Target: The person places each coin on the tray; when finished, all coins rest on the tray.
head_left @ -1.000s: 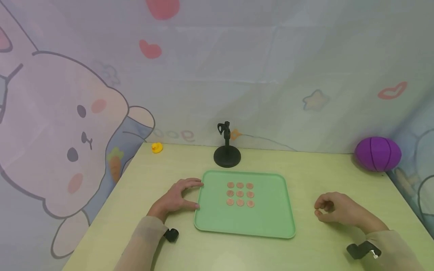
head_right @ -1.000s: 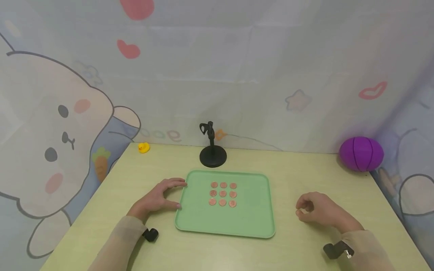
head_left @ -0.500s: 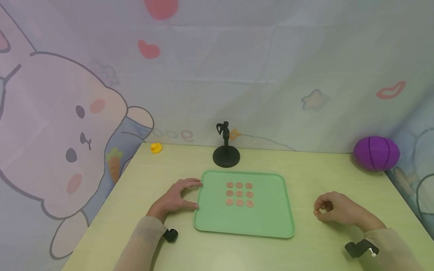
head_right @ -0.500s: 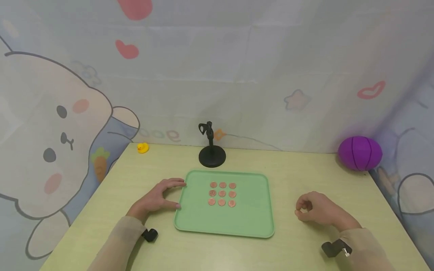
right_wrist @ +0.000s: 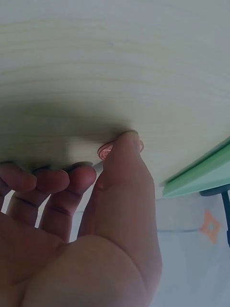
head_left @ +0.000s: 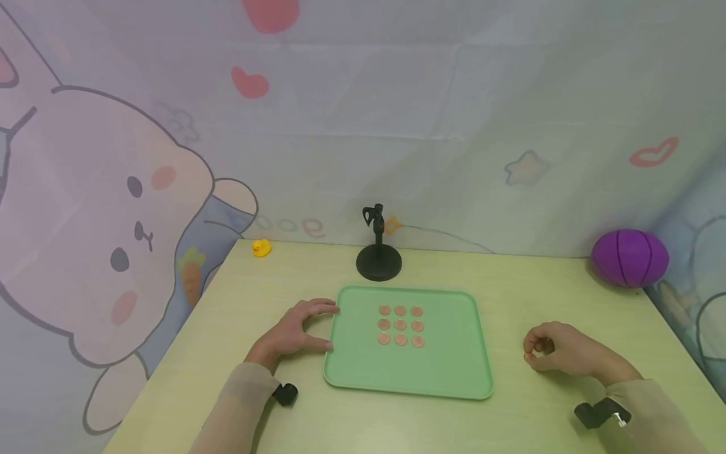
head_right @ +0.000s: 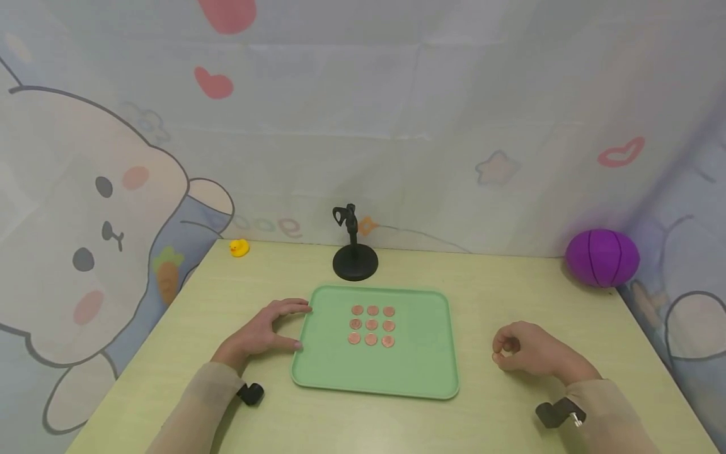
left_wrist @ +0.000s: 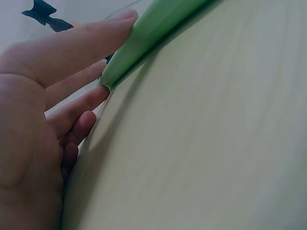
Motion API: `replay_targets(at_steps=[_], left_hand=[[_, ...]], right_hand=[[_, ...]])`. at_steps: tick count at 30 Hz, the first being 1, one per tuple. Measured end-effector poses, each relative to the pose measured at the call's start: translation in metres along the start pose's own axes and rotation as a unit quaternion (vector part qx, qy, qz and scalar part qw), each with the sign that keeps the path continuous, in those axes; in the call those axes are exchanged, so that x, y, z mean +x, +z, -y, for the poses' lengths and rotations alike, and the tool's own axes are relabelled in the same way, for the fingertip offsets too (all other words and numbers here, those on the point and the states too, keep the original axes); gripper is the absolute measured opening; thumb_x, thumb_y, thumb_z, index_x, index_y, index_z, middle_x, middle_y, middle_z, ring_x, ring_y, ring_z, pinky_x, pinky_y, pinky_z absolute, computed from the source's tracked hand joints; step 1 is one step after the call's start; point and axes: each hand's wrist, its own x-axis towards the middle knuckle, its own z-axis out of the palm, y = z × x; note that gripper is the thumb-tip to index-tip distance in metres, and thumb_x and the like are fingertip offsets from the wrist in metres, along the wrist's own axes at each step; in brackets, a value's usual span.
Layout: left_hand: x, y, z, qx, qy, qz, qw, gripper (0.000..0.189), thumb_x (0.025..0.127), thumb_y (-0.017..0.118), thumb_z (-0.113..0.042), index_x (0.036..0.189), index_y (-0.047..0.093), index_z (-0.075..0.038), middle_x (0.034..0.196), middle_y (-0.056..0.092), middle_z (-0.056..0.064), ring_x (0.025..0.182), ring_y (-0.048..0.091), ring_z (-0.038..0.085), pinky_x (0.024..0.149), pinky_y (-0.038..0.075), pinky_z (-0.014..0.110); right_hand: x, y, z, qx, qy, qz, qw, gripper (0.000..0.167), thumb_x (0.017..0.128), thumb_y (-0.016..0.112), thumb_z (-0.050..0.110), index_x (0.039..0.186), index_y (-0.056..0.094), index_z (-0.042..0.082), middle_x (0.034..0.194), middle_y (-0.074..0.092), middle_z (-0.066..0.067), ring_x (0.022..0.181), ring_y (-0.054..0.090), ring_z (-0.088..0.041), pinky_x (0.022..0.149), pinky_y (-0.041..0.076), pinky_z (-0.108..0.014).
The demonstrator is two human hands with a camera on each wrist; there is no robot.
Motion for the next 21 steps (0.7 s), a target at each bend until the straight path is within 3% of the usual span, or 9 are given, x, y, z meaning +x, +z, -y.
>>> replay_targets(at_steps=[21], left_hand=[[0.0000,0.0001,-0.0007,-0.014,-0.011,0.002,0.9998,0.071,0.077,0.095,-0.033,0.142,0.067,-0.023,0.157,0.053,0.002,0.146,0.040,0.032,0.120,0.026,0.063]], right_hand=[[0.0006,0.0028,0.0072,-0.041,-0.026,-0.015,0.9987,0.014,0.093,0.079,0.013,0.092,0.065,0.015,0.085,0.059,0.005,0.077,0.053,-0.002,0.066,0.046,-0.023]])
